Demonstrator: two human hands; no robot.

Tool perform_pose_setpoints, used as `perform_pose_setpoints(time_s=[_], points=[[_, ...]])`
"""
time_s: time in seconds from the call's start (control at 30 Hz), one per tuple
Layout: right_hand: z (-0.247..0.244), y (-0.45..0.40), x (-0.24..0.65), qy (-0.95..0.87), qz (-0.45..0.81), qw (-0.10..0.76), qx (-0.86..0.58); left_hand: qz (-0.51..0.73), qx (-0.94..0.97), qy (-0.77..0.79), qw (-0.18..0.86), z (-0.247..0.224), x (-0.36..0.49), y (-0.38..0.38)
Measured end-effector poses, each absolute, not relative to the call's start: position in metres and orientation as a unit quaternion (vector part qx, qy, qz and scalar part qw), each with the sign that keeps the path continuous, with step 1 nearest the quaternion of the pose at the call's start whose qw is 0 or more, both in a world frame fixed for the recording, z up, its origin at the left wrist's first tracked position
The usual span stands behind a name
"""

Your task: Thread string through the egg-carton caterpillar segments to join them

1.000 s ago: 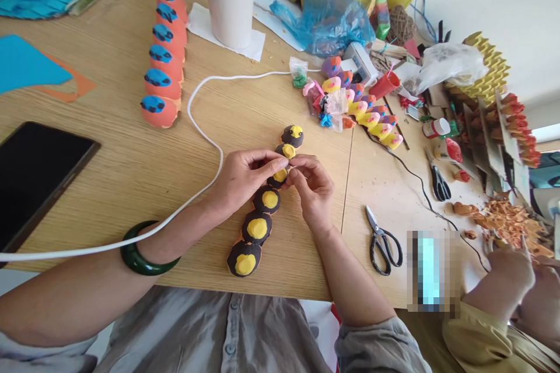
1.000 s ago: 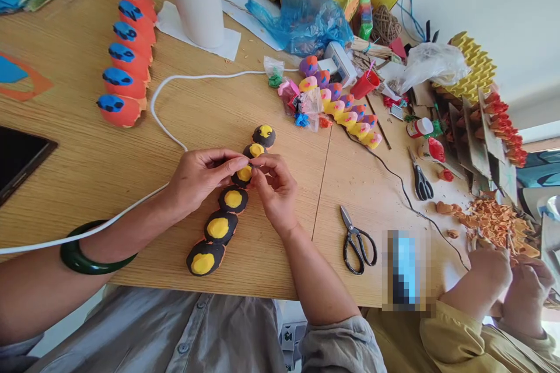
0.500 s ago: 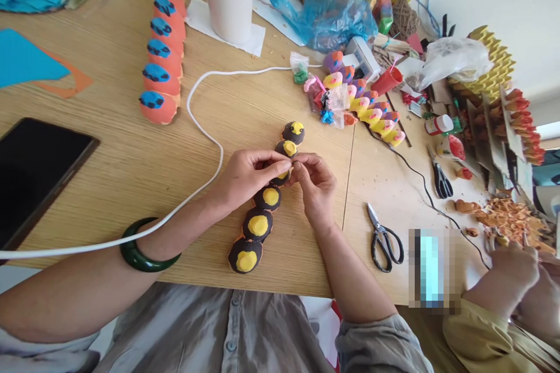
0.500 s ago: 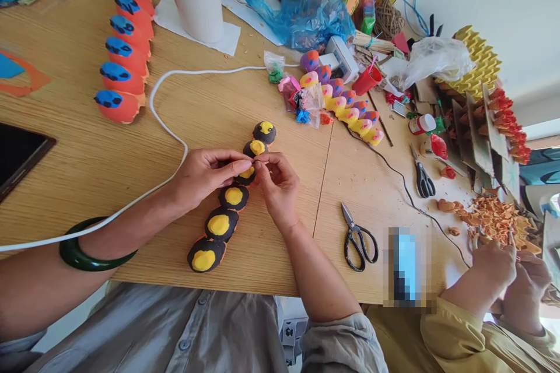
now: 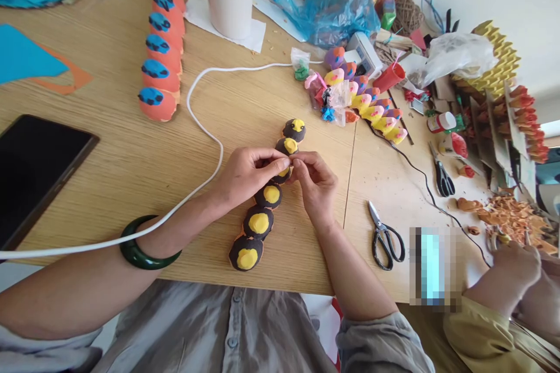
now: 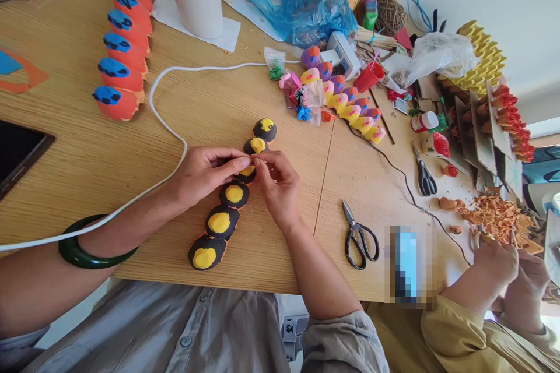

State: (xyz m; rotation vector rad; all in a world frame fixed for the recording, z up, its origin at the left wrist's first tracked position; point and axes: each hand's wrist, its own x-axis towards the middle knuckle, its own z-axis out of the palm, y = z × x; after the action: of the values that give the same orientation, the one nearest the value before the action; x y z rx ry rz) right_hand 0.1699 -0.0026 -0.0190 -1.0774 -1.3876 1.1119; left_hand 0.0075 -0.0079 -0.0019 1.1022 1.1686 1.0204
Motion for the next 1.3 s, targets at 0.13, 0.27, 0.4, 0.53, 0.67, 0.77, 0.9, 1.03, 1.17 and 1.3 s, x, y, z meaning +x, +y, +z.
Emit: perform_pose_setpoints(time_s=[0.13, 0.27, 0.4, 0.53, 0.67, 0.77, 0.9, 1.03, 1.17, 1.3], points=[[-0.0187, -0.0031, 0.1712, -0.595, 0.436, 0.5, -0.453, 0.438, 0.463, 0.511, 0.577, -0.0013, 0.0076, -0.0084], [-0.0192, -0.0031, 0.1722, -0.603, 0.432, 0.505, -0.442, 0.446, 0.445, 0.508, 0.587, 0.0019, 0.0079, -0.0086], [-0.0172, -0.0031, 0.1722, -0.613, 0.426, 0.511, -0.426, 0.444, 0.423, 0.501, 0.611, 0.0012, 0.0079, -0.0083], [-0.0156, -0.0044, 0.1718, -0.616, 0.429, 0.501, -0.43, 0.443, 0.409, 0.506, 0.617, -0.0008, 0.0078, -0.0077], [-0.0181, -0.0057, 0.1718, -0.602, 0.45, 0.498, -0.433, 0.445, 0.409, 0.516, 0.607, -0.0016, 0.0079, -0.007], [-0.02, -0.006, 0.1719, -0.607, 0.445, 0.495, -0.435, 0.451, 0.408, 0.521, 0.599, -0.0015, 0.0078, -0.0067], [-0.0203, -0.0059, 0.172, -0.616, 0.431, 0.489, -0.442, 0.454, 0.403, 0.518, 0.603, -0.0005, 0.0077, -0.007], [-0.0191, -0.0066, 0.1719, -0.63, 0.415, 0.493, -0.433, 0.449, 0.413, 0.517, 0.601, -0.0001, 0.007, -0.0076], [-0.0191, -0.0072, 0.1718, -0.643, 0.395, 0.488, -0.439, 0.442, 0.427, 0.518, 0.594, -0.0019, 0.006, -0.0075], [-0.0198, -0.0061, 0.1717, -0.622, 0.413, 0.499, -0.441, 0.446, 0.428, 0.506, 0.602, -0.0028, 0.0063, -0.0083]])
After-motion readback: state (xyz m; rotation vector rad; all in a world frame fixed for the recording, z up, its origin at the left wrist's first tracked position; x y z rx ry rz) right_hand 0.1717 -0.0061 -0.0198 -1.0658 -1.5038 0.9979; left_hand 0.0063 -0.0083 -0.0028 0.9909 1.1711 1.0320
